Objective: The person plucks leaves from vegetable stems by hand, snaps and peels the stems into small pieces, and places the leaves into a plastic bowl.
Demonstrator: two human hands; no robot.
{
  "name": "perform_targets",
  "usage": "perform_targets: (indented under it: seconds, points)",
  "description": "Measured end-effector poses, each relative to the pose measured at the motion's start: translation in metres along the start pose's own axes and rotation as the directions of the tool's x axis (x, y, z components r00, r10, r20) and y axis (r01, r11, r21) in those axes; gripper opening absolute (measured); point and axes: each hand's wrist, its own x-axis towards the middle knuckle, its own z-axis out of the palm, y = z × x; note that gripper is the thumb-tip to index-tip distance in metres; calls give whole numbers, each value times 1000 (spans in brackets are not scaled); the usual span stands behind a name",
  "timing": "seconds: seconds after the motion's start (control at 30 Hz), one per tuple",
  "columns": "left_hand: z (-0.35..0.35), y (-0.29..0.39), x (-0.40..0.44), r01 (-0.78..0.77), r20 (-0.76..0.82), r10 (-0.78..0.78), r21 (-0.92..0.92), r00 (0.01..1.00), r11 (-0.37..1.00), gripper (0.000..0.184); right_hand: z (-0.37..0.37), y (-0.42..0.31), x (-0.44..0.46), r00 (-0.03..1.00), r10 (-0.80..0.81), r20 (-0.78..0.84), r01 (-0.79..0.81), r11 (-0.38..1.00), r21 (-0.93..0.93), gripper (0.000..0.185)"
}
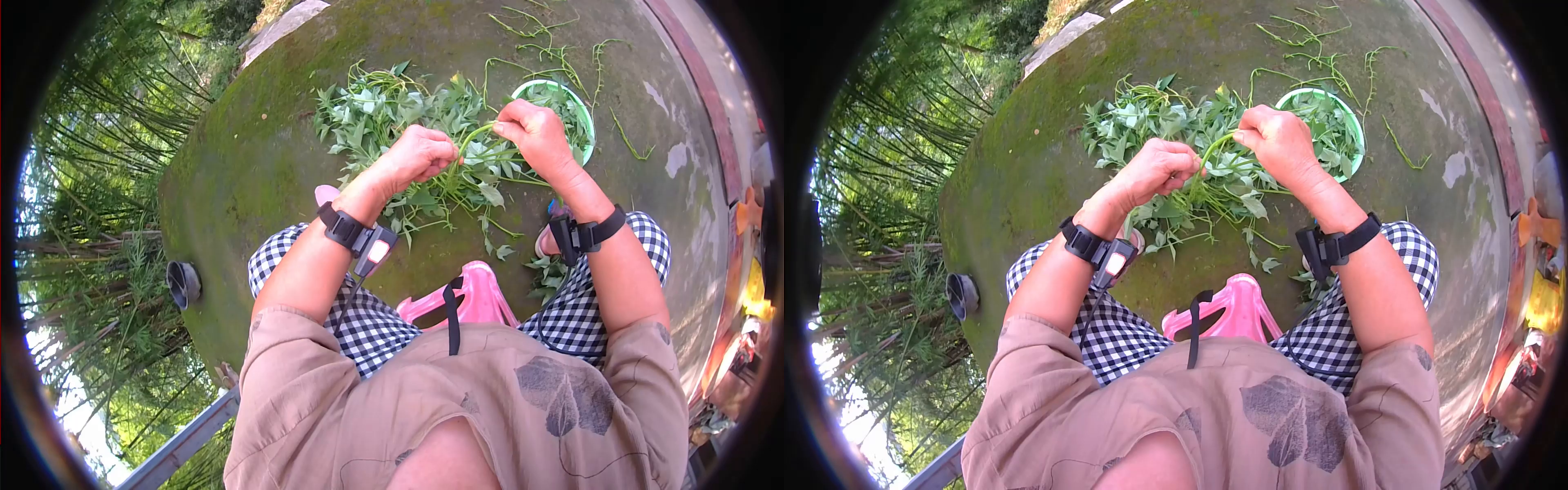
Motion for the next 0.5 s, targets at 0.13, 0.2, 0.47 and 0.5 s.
perform_targets:
  seconds: [0.13, 0.2, 0.47, 0.5]
  points:
    - [2, -8, 4, 61, 45, -55, -145, 997, 988, 18, 1, -4, -1, 999, -37, -23, 37, 999, -10, 16]
    - [6, -9, 3, 66, 22, -63, -190, 998, 979, 17, 4, -3, -1, 998, -56, -39, 56, 998, -17, 16]
    - [3, -17, 9, -112, -305, 6, -330, 952, 937, 12, 11, -14, -7, 995, -101, -24, 100, 994, -49, 13]
    - [1, -20, 11, -148, -354, 27, -319, 935, 936, 11, 15, -18, -11, 985, -169, -17, 168, 984, -59, 13]
